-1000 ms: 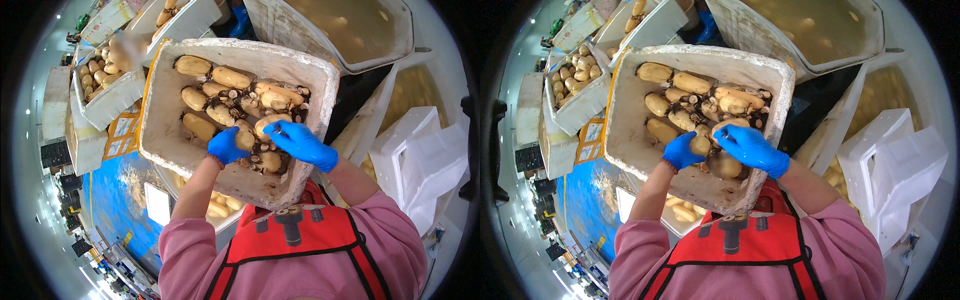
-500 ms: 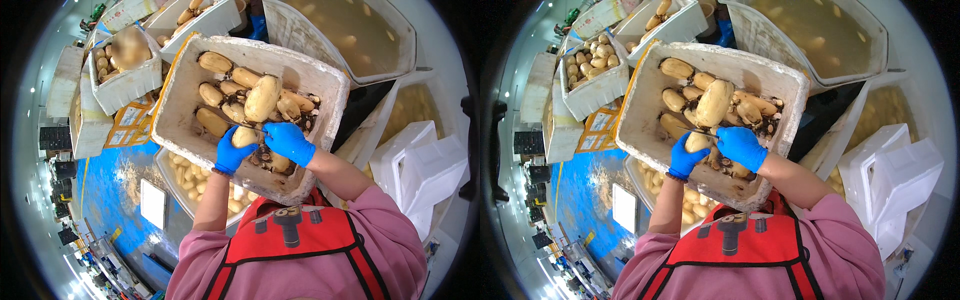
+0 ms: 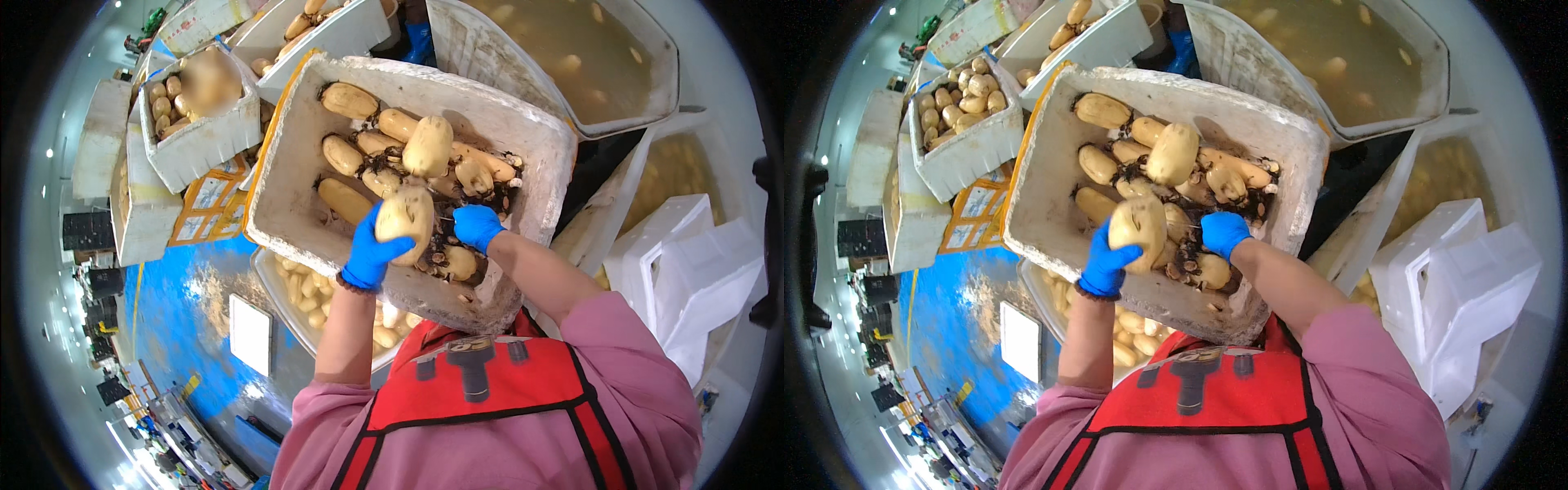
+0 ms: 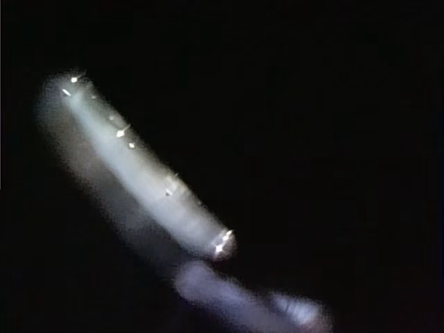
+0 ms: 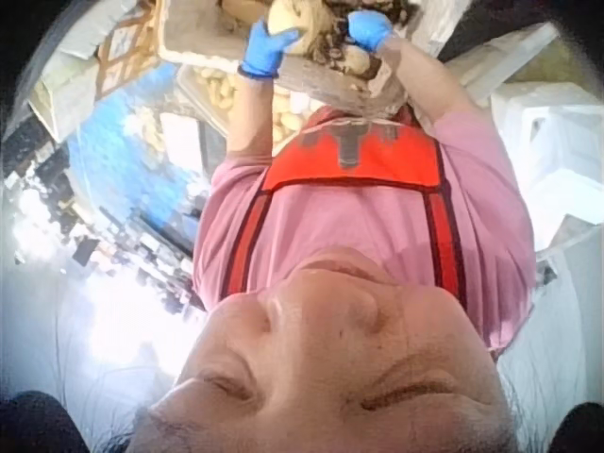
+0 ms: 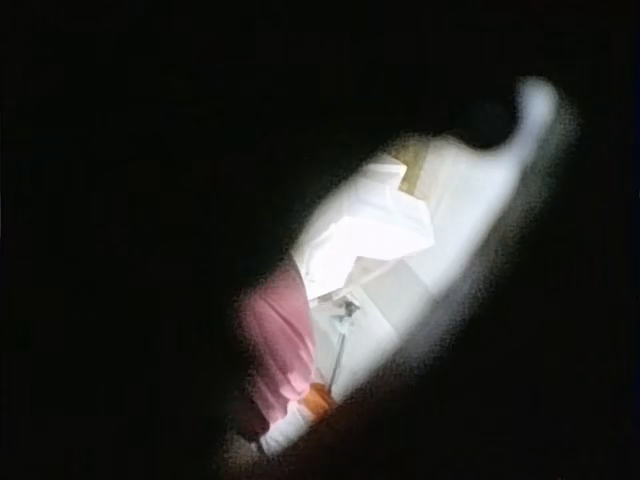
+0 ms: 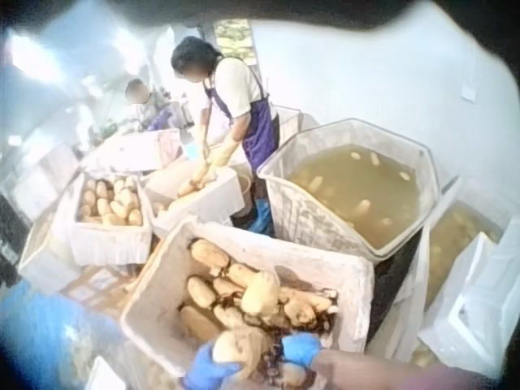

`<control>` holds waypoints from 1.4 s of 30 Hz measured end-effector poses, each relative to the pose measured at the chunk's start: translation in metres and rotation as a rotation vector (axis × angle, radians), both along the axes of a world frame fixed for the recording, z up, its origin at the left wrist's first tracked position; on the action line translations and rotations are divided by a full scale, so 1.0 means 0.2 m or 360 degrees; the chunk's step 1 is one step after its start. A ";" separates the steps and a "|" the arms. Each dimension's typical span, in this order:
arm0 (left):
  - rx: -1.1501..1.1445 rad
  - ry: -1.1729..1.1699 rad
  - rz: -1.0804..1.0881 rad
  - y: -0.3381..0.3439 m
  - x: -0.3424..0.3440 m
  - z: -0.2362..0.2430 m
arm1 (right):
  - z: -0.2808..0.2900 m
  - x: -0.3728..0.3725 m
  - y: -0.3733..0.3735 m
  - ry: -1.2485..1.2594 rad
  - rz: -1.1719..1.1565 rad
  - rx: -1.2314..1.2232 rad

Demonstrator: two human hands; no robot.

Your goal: The person repeatedly picks up elongated root vegetables from a white bin, uses a knife to trim and peel them, and places the finished pieces into a water-filled container. The process is continuous and methodical, with the person handling each vegetable individually.

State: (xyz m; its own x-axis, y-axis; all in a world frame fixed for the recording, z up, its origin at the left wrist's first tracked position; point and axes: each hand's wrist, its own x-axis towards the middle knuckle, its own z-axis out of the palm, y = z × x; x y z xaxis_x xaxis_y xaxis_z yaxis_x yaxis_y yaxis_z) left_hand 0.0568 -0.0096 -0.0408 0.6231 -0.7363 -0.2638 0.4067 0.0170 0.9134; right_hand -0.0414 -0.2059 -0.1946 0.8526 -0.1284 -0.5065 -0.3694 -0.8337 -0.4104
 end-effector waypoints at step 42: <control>-0.0408 0.0291 0.0701 -0.26 -0.05 -0.07 | 0.66 0.00 -0.07 -0.1289 -0.0828 0.0911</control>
State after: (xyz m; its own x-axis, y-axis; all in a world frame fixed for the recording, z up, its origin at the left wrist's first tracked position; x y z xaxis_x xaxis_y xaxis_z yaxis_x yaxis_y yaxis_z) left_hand 0.0466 -0.0609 -0.0546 0.8481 -0.4708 -0.2430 0.4626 0.4346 0.7727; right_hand -0.0416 -0.2195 -0.0620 0.8678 -0.4912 0.0747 -0.0682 -0.2668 -0.9613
